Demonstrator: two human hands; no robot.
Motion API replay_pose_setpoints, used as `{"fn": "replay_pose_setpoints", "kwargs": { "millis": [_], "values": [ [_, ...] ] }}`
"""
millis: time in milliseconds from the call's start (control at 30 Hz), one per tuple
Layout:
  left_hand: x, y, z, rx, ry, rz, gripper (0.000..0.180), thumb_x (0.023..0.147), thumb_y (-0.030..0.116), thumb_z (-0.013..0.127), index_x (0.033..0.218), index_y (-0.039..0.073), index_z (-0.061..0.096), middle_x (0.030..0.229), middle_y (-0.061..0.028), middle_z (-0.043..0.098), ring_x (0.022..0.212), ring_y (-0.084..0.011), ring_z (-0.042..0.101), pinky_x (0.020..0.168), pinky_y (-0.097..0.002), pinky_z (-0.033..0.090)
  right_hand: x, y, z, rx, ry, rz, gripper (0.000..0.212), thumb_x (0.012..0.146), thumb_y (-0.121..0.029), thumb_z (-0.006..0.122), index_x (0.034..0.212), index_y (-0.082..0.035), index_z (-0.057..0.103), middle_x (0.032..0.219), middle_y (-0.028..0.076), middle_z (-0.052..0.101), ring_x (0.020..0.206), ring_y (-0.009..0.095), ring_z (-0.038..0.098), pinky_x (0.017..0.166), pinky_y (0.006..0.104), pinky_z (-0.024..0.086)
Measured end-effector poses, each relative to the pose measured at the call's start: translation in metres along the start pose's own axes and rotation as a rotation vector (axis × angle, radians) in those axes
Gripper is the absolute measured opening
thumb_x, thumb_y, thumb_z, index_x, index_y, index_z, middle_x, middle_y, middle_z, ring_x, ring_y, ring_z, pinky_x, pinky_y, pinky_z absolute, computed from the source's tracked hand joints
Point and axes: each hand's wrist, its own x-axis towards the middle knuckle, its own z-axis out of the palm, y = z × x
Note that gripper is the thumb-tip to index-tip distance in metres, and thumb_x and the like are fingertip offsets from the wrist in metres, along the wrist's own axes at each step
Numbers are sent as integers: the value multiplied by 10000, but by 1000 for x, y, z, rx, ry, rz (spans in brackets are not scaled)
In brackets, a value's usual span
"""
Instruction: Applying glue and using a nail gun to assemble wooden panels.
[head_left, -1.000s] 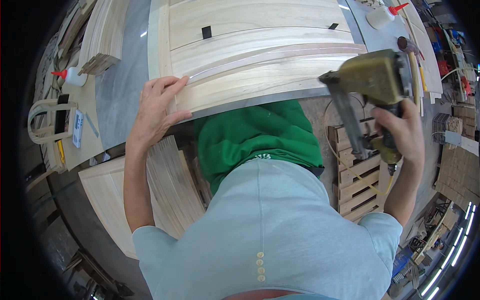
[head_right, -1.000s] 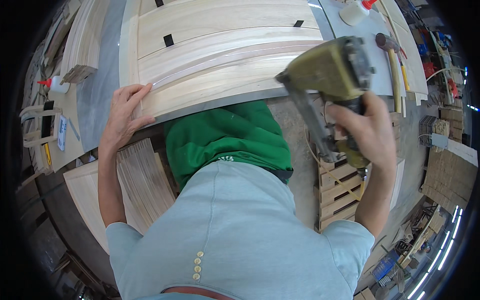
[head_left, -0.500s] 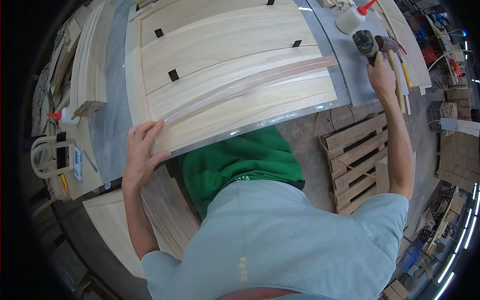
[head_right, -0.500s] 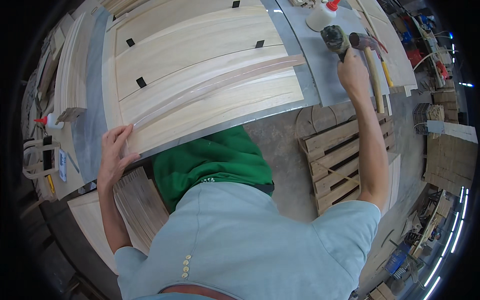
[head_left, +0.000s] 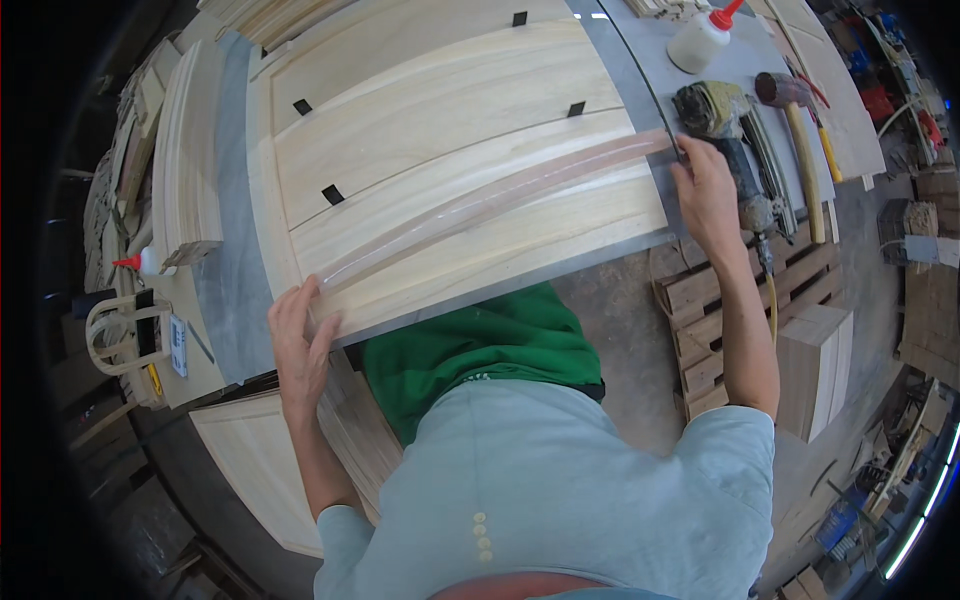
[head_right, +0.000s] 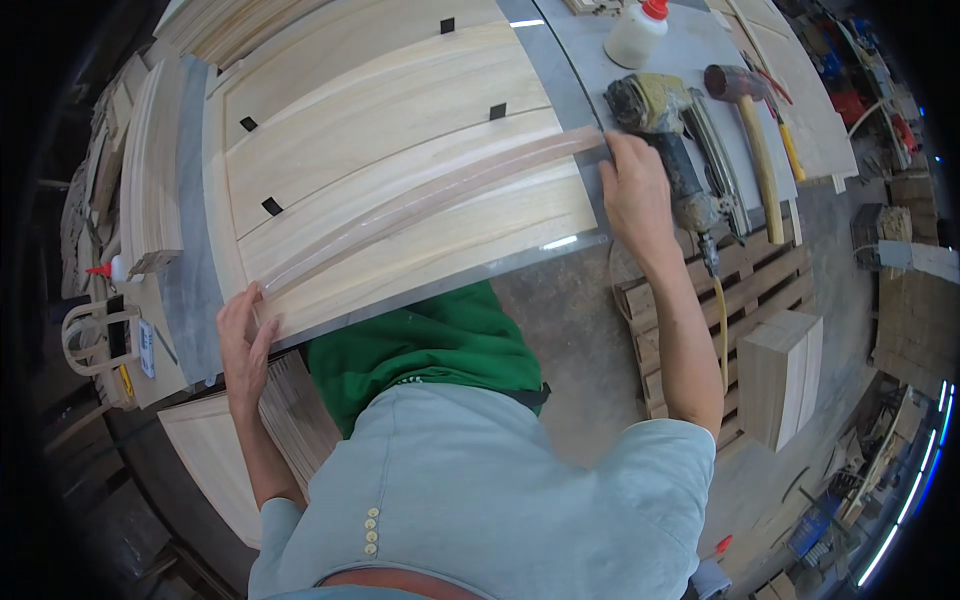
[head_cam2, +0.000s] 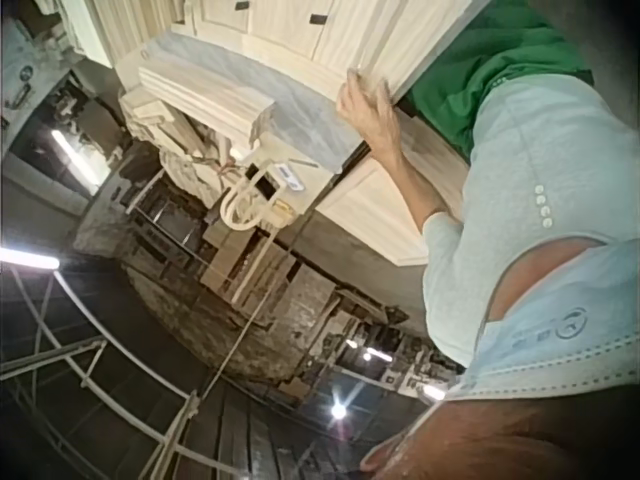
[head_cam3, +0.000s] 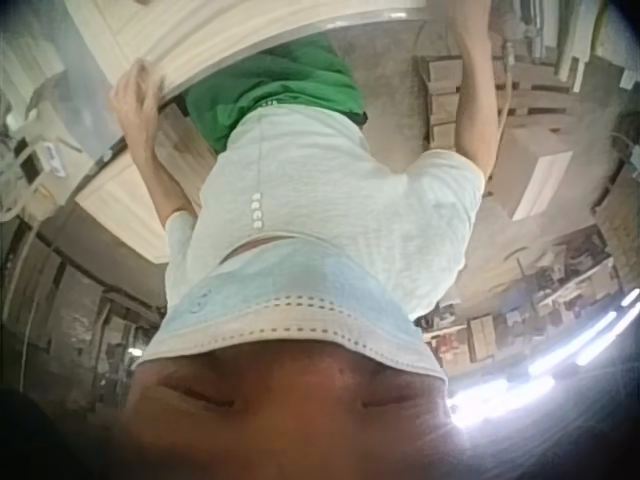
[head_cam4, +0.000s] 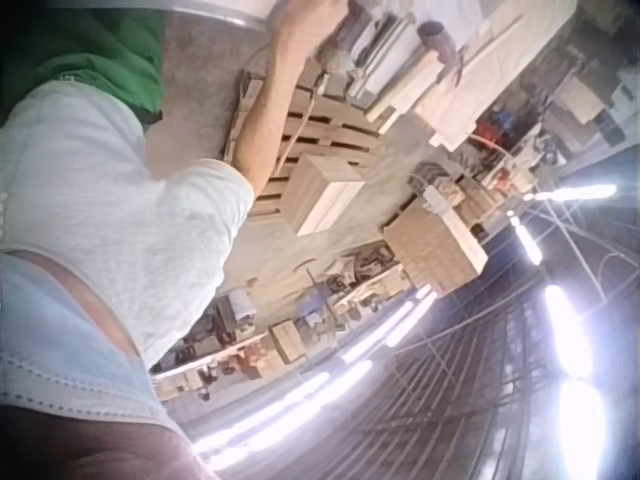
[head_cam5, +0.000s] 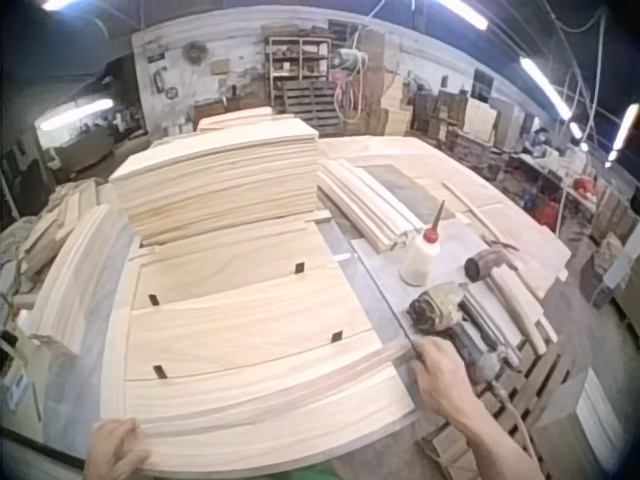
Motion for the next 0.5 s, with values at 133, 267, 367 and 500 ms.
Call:
{"fn": "replay_pose_setpoints", "kwargs": {
  "millis": [133,267,367,500],
  "values": [
    [2,3,7,-29,62,-68,433,821,97,624,1239,17,544,1132,-123,564,1131,-277,457,989,-358,355,5,7,10,113,-58,1,304,816,-7,582,1119,1,564,1033,145,583,991,300,554,868,359,445],
    [3,3,10,-220,171,-298,384,846,89,596,1218,7,558,1102,-115,575,1075,-234,509,958,-331,386,2,3,-1,262,-56,34,265,790,30,591,1053,5,580,1000,152,587,945,308,543,796,366,458],
    [25,-7,10,-357,259,-285,362,853,76,583,1207,4,566,1090,-100,576,1034,-200,531,934,-310,406,-8,5,-22,214,35,-53,198,790,35,600,987,14,604,940,143,598,896,296,555,761,349,465],
    [104,12,11,-532,356,-79,350,852,44,572,1200,9,567,1075,-76,572,974,-152,551,887,-275,437,-29,13,-53,158,74,-111,114,812,9,603,924,19,621,866,129,596,807,284,570,719,332,464]
  ]
}}
